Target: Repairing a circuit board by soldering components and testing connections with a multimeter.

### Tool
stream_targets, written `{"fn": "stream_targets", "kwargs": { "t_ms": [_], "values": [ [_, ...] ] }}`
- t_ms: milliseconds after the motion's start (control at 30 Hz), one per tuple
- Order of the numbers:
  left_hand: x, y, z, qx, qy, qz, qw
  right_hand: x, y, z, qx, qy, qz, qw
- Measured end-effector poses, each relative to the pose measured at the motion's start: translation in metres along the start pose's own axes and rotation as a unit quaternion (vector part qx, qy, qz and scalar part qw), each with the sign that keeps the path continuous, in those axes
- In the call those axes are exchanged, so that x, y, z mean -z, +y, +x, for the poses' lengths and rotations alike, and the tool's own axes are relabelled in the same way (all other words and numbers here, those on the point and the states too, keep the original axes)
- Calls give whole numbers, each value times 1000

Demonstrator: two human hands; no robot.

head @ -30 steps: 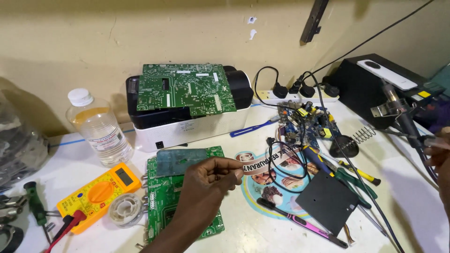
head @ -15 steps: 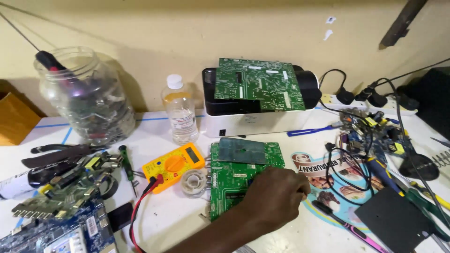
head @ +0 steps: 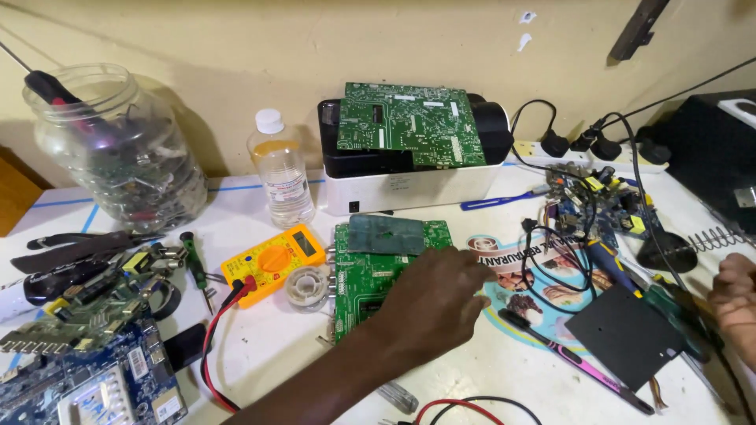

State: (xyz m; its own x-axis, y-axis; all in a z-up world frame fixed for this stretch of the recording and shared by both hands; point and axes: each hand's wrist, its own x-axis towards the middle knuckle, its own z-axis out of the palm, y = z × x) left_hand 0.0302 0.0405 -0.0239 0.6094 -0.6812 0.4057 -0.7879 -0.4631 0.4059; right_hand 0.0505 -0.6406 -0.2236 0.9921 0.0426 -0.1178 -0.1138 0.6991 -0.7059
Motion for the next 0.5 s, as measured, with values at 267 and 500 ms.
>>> {"fn": "stream_targets", "kwargs": {
  "t_ms": [267, 500],
  "values": [
    [101, 33, -31, 37, 159, -57, 985, -249, 74, -77, 154, 187, -627, 740],
    [164, -17, -102, 244, 129, 148, 950, -195, 202, -114, -235, 40, -619, 748]
  ]
}}
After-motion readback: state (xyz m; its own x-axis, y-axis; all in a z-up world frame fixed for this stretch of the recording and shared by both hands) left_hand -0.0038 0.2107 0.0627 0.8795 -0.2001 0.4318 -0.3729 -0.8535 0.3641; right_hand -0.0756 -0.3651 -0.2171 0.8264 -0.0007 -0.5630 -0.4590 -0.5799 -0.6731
